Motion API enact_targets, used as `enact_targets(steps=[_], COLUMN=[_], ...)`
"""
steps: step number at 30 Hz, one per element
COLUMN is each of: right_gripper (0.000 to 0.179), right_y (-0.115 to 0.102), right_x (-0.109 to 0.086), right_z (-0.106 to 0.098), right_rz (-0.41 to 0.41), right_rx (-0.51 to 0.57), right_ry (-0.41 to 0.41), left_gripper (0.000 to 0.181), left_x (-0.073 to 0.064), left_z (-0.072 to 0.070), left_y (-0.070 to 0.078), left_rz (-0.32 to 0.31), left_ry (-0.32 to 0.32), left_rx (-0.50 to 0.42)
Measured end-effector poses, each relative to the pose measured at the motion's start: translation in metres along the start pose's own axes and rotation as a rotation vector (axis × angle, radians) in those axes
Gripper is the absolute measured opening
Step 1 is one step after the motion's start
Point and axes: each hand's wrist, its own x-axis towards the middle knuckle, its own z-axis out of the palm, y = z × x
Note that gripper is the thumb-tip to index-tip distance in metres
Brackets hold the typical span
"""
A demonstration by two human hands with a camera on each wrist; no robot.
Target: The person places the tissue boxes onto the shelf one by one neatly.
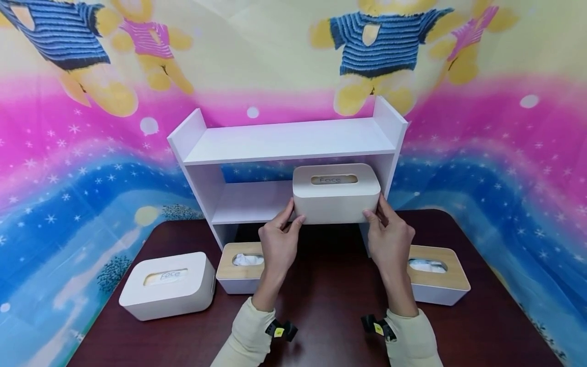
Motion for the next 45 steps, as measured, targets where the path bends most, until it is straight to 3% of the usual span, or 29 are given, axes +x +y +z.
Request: enact_targets(steps=[9,14,25,30,38,45], right_gripper=[0.056,0.058,0.063,0.056,0.046,0.048], right_y=[-0.005,-0.013,-0.022,-0.030,-0.034,-0.036], right_x=[0.000,-0.003,-0.014,-0.020,-0.029,-0.037], right_z=[-0.006,-0.015,-0.031,-0.034,-0.028,-0.018], right_rz=[0.018,0.021,0.031,0.007,-0.075,-0.090], right_rx=[-0.014,-0.048,-0.089,-0.087,-0.076,-0.037], right_ry=[-0.026,-0.054,-0.068,-0.090,-0.137,-0.235], left_gripper=[0.056,0.061,0.060,0.062,0.064,0.064], left_x=[0.001,0.001,-0.002,-0.004,-0.010,-0.014], left_z=[-0.005,-0.014,-0.043,-0.054,-0.076,-0.098], left_y=[0.002,0.005,0.006,0.003,-0.002,-0.005], left_rz=[0.023,-0.005,-0.073,-0.060,-0.042,-0.051], left_ry=[-0.027,-0.066,-0.119,-0.136,-0.156,-0.158], left_rx=[-0.026,-0.009,0.073,0.105,0.172,0.232])
